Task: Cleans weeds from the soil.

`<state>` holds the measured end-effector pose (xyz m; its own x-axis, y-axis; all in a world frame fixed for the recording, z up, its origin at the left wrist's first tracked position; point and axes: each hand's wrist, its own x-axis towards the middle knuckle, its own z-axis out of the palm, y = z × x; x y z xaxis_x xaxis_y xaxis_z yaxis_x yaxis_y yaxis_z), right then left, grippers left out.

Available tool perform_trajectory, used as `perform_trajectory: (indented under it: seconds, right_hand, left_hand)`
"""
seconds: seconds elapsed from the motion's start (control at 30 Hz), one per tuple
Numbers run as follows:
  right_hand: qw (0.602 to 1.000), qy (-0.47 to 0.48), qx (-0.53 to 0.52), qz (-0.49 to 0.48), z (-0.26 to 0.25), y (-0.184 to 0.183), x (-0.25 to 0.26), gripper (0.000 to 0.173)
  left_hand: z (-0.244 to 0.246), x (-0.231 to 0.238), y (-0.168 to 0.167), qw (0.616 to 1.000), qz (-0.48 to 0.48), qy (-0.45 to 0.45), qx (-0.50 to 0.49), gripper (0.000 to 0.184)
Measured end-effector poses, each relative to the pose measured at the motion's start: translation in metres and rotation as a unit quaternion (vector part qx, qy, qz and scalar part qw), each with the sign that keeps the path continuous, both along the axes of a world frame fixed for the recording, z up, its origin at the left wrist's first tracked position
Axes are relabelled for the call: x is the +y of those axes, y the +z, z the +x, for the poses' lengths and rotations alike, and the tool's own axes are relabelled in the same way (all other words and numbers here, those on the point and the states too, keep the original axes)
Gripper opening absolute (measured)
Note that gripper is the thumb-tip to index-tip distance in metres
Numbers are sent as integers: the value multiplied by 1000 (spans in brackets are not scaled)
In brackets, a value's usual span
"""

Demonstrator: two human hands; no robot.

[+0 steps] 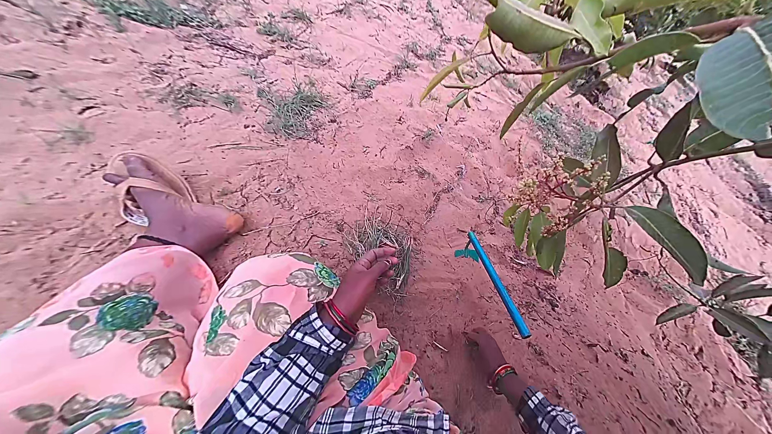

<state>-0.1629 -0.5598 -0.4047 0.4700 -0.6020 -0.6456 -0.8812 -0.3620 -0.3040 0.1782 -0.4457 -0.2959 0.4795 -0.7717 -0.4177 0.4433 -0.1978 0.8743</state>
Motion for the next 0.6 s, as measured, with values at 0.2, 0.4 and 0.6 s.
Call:
perform_trajectory:
  seconds: [0.2,0.4,0.6]
  right_hand:
    - [999,29,0,-25,22,22,-23,47]
    - [934,258,159,186,14,31,40,38]
    - [887,278,298,220,-39,13,95,46]
  left_hand:
    - [-2,0,1,1000,-1,18,-2,24]
    - [-3,0,0,1000,14,18,-8,25]
    - [-1,0,-2,1000,8,23,-2,24]
